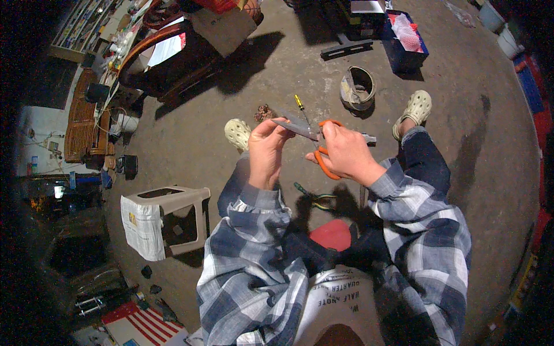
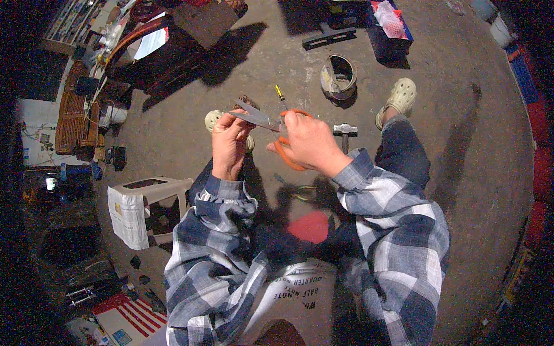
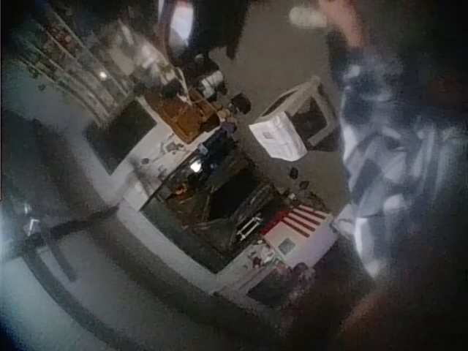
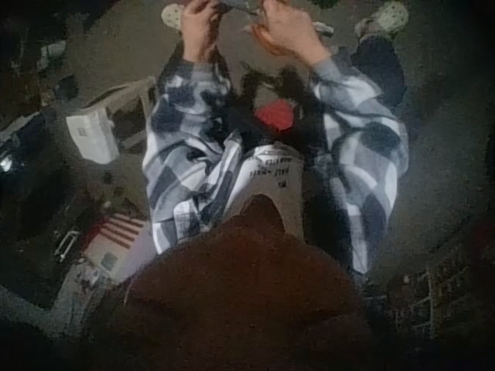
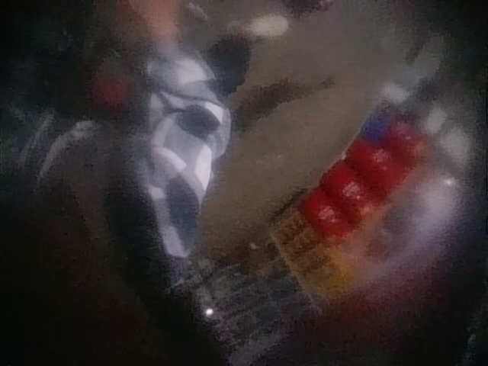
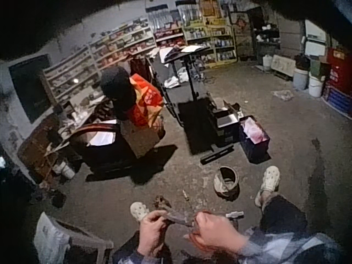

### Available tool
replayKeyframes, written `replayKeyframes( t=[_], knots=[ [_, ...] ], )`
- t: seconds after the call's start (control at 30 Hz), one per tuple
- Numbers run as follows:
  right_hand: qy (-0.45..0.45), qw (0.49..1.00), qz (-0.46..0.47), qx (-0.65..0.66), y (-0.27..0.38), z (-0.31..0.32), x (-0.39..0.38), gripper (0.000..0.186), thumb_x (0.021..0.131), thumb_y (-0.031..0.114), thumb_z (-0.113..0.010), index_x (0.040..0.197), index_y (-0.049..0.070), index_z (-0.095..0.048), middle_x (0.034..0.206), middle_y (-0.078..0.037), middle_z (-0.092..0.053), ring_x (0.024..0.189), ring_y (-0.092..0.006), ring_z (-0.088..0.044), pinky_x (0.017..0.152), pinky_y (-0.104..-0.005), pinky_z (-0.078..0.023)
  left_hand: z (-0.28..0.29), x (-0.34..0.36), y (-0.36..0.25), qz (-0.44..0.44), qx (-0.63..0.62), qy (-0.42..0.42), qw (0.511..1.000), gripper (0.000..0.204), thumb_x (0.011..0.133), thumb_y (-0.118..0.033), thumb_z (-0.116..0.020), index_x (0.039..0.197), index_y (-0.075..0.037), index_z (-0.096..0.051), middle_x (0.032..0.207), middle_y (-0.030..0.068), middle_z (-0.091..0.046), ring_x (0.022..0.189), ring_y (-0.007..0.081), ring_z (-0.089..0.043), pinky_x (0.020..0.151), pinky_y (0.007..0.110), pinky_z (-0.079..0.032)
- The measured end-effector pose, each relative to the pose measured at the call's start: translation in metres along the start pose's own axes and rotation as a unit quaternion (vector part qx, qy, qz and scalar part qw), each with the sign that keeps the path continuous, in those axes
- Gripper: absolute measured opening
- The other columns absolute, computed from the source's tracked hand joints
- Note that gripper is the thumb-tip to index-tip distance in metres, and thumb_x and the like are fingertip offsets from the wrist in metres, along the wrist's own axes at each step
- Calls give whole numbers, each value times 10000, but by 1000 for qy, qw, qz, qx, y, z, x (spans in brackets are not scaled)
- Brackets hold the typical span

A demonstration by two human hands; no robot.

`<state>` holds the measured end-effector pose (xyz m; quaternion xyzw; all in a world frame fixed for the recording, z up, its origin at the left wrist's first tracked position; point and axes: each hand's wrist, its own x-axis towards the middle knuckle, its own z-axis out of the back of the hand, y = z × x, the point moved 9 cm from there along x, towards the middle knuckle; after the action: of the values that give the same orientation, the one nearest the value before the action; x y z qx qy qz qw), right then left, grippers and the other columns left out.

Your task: The person sits on the floor and uses pliers, a hammer, and scissors to manipulate small metal pieces. They repeatedly grip, cut, and strike the parts, then place them into a small container.

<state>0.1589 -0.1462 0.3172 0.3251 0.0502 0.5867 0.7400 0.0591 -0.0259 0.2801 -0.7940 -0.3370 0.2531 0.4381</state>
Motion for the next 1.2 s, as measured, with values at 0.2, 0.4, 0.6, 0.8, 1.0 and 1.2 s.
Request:
replayKeyframes(
  t=[0.2,0.4,0.6,0.8,1.0,1.2],
  knots=[
    [29,999,-16,-9,3,-10,-3,552,728,470,-656,910,-14,-460,642,-156,-571,620,-320,-609,529,-385,-480,12,1,-1,-8,45,4,999,117,808,-41,-624,912,13,-623,849,71,-639,758,157,-606,701,275,-502],
    [105,985,-75,114,-12,-37,-13,455,782,421,-618,891,7,-464,643,-186,-582,627,-365,-598,545,-429,-468,2,3,6,32,-12,5,999,140,820,-49,-618,948,7,-612,856,70,-637,760,151,-608,707,271,-508],
    [84,983,-88,138,-6,-14,-6,441,774,402,-630,919,17,-472,691,-183,-601,661,-369,-604,554,-433,-462,-7,2,1,42,-63,6,997,155,830,-66,-612,973,-9,-600,870,64,-629,772,156,-609,732,282,-512],
    [-17,997,-10,79,-3,4,-4,480,736,375,-681,978,14,-478,808,-142,-612,728,-319,-614,584,-385,-474,-5,3,5,27,-65,8,997,137,836,-68,-602,967,-30,-594,900,49,-619,831,157,-599,772,305,-503],
    [-38,999,2,39,-1,8,-2,498,724,404,-686,960,14,-484,776,-135,-597,700,-302,-607,573,-370,-470,-5,1,2,19,-45,26,998,153,850,-77,-581,990,-15,-584,944,66,-614,867,173,-599,800,324,-499],
    [-60,998,18,-29,-2,11,0,504,713,431,-687,937,23,-495,739,-123,-582,677,-285,-604,550,-353,-469,-9,0,0,38,-70,34,996,190,868,-72,-544,1031,22,-568,978,91,-611,905,186,-596,829,315,-491]
  ],
)
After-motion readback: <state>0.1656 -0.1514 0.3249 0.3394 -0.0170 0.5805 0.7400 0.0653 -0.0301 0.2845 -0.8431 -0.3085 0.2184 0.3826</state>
